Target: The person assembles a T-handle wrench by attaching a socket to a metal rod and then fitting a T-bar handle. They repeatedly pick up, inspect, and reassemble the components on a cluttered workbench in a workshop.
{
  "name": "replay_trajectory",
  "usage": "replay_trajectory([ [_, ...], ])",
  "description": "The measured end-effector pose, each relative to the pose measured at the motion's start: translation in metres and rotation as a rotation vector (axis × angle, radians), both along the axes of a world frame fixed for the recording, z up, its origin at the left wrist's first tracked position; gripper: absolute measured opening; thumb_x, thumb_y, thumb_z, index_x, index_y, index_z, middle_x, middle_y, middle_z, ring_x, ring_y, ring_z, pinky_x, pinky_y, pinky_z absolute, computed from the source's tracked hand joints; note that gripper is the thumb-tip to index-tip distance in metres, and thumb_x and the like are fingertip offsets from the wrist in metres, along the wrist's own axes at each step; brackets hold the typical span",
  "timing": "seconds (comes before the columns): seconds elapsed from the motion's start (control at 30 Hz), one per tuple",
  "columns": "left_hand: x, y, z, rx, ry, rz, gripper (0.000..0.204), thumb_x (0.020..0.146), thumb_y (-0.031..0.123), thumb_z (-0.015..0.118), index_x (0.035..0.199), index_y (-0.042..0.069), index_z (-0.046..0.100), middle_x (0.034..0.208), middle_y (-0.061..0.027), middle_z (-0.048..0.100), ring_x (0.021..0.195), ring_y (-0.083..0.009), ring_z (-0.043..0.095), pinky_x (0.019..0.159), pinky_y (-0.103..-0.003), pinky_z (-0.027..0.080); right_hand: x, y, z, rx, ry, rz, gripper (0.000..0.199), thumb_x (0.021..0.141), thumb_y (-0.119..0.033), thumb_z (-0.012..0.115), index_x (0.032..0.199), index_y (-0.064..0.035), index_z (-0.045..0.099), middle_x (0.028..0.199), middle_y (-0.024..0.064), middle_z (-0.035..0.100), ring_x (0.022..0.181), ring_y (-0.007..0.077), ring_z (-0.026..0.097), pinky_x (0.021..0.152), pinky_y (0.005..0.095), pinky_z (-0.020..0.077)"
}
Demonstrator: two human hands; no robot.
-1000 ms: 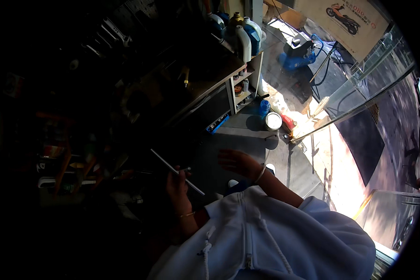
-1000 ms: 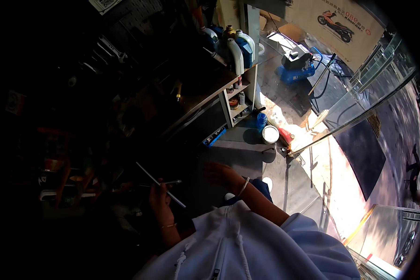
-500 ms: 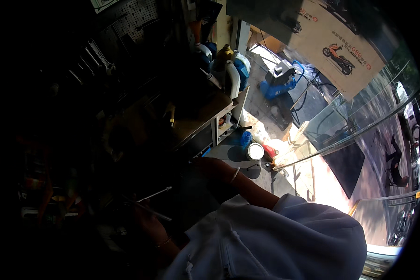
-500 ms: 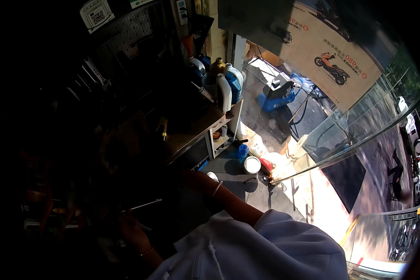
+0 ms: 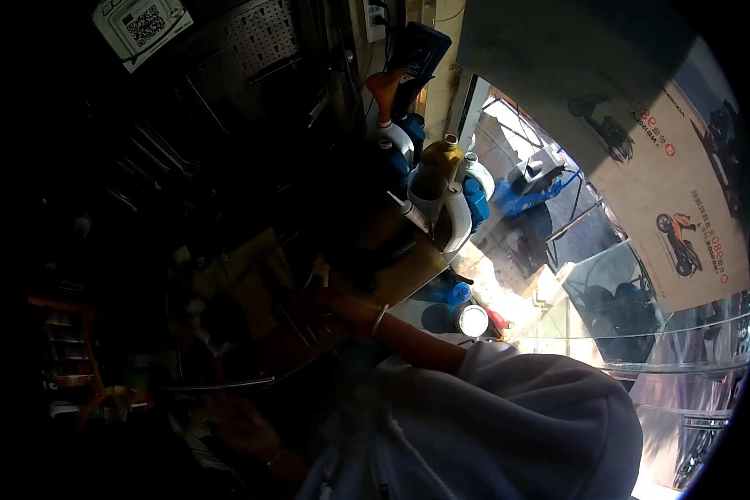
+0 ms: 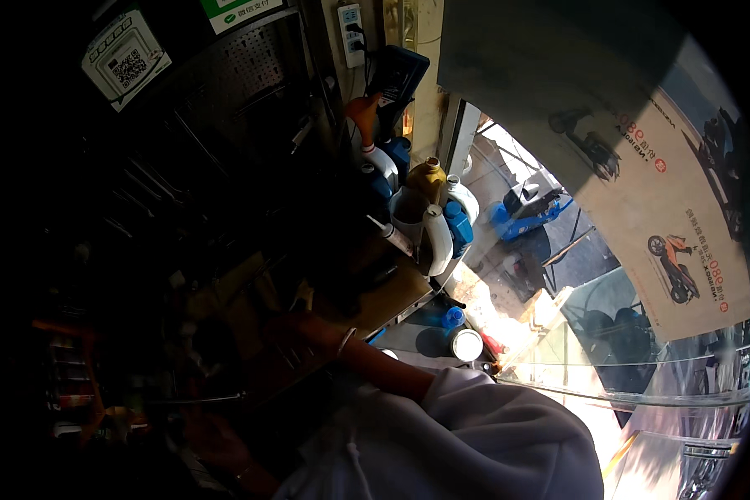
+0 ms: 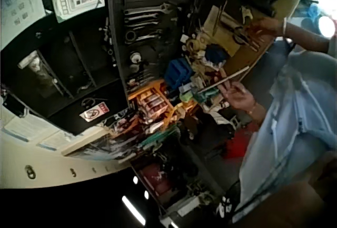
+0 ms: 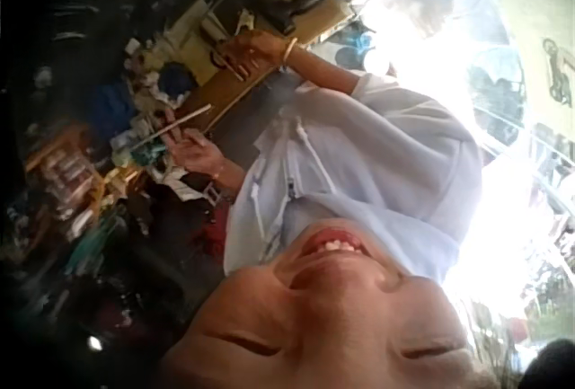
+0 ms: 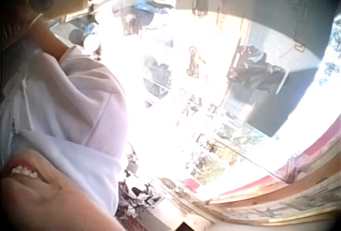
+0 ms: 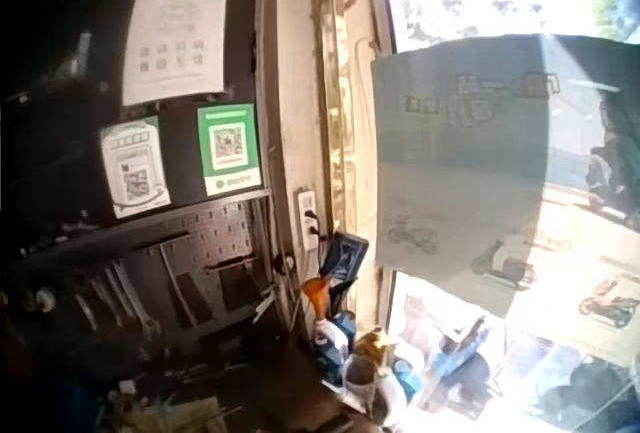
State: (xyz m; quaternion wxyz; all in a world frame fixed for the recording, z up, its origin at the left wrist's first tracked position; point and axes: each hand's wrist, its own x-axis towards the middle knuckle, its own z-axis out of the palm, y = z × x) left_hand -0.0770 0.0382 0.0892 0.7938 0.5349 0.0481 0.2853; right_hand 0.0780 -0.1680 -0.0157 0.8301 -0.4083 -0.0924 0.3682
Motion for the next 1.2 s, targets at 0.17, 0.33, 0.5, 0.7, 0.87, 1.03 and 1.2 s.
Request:
replay_trajectory([
  [0.17, 0.031, 0.012, 0.003, -0.448, -0.212, -0.176, 0.069, 0.095, 0.03, 0.04, 0.148, 0.002, 0.007, 0.152, -0.0264, 0.014, 0.071, -0.0163, 0.059, 0.05, -0.021, 0.048, 0.035, 0.014, -0.001, 0.043, 0.143, -0.031, 0.038, 0.098, -0.027, 0.047, 0.128, -0.0033, 0.052, 0.125, 0.009, 0.057, 0.117, 0.02, 0.054, 0.097, 0.0342, 0.045],
  [0.33, 0.063, 0.023, -0.003, -0.569, -0.292, -0.411, 0.073, 0.093, 0.025, 0.046, 0.15, 0.007, 0.003, 0.154, -0.0234, 0.005, 0.1, -0.022, 0.061, 0.063, -0.027, 0.054, 0.06, 0.021, 0.013, -0.024, 0.051, -0.073, 0.034, 0.097, -0.026, 0.05, 0.123, -0.0059, 0.057, 0.116, 0.0045, 0.062, 0.1, 0.0138, 0.059, 0.086, 0.0293, 0.0488],
  [0.5, 0.095, 0.034, -0.01, -0.642, -0.308, -0.597, 0.08, 0.09, 0.02, 0.053, 0.149, 0.004, 0.002, 0.154, -0.0246, 0.002, 0.103, -0.0219, 0.06, 0.076, -0.031, 0.054, 0.077, 0.019, 0.007, -0.063, 0.076, -0.171, 0.031, 0.097, -0.022, 0.05, 0.121, -0.0046, 0.058, 0.112, 0.0048, 0.064, 0.102, 0.0139, 0.059, 0.087, 0.0275, 0.0487],
  [0.7, 0.119, 0.029, 0.0, -0.591, -0.187, -0.392, 0.082, 0.086, 0.019, 0.056, 0.149, 0.004, 0.005, 0.155, -0.0224, 0.001, 0.072, -0.0225, 0.063, 0.052, -0.028, 0.051, 0.071, 0.031, 0.018, -0.176, -0.072, -0.322, 0.027, 0.095, -0.017, 0.054, 0.116, -0.0027, 0.06, 0.105, 0.005, 0.065, 0.098, 0.0157, 0.062, 0.084, 0.0286, 0.0507],
  [0.87, 0.124, 0.039, 0.002, -0.589, -0.139, -0.437, 0.079, 0.092, 0.053, 0.042, 0.15, 0.011, 0.007, 0.157, -0.0142, 0.008, 0.059, -0.0245, 0.061, 0.044, -0.027, 0.047, 0.064, 0.052, 0.018, -0.473, -0.548, -0.413, 0.027, 0.091, -0.013, 0.058, 0.117, -0.0037, 0.06, 0.107, 0.0052, 0.063, 0.099, 0.0124, 0.06, 0.086, 0.0279, 0.0477],
  [1.03, 0.124, 0.039, 0.009, -0.645, -0.099, -0.563, 0.093, 0.086, 0.065, 0.044, 0.151, 0.018, -0.003, 0.157, -0.0105, 0.007, 0.056, -0.025, 0.061, 0.041, -0.026, 0.045, 0.047, 0.069, 0.04, -0.621, -0.692, -0.436, 0.032, 0.084, -0.009, 0.063, 0.115, -0.0058, 0.061, 0.102, 0.0074, 0.062, 0.091, 0.0161, 0.061, 0.078, 0.0298, 0.0497],
  [1.2, 0.122, 0.03, 0.004, -0.325, -0.047, -0.679, 0.103, 0.082, 0.044, 0.063, 0.15, 0.018, -0.009, 0.157, -0.0142, 0.003, 0.059, -0.0216, 0.063, 0.041, -0.023, 0.044, 0.028, 0.087, 0.038, -0.649, -0.909, -0.567, 0.036, 0.081, -0.006, 0.063, 0.117, -0.006, 0.059, 0.099, 0.012, 0.062, 0.086, 0.0242, 0.063, 0.07, 0.0322, 0.0503],
])
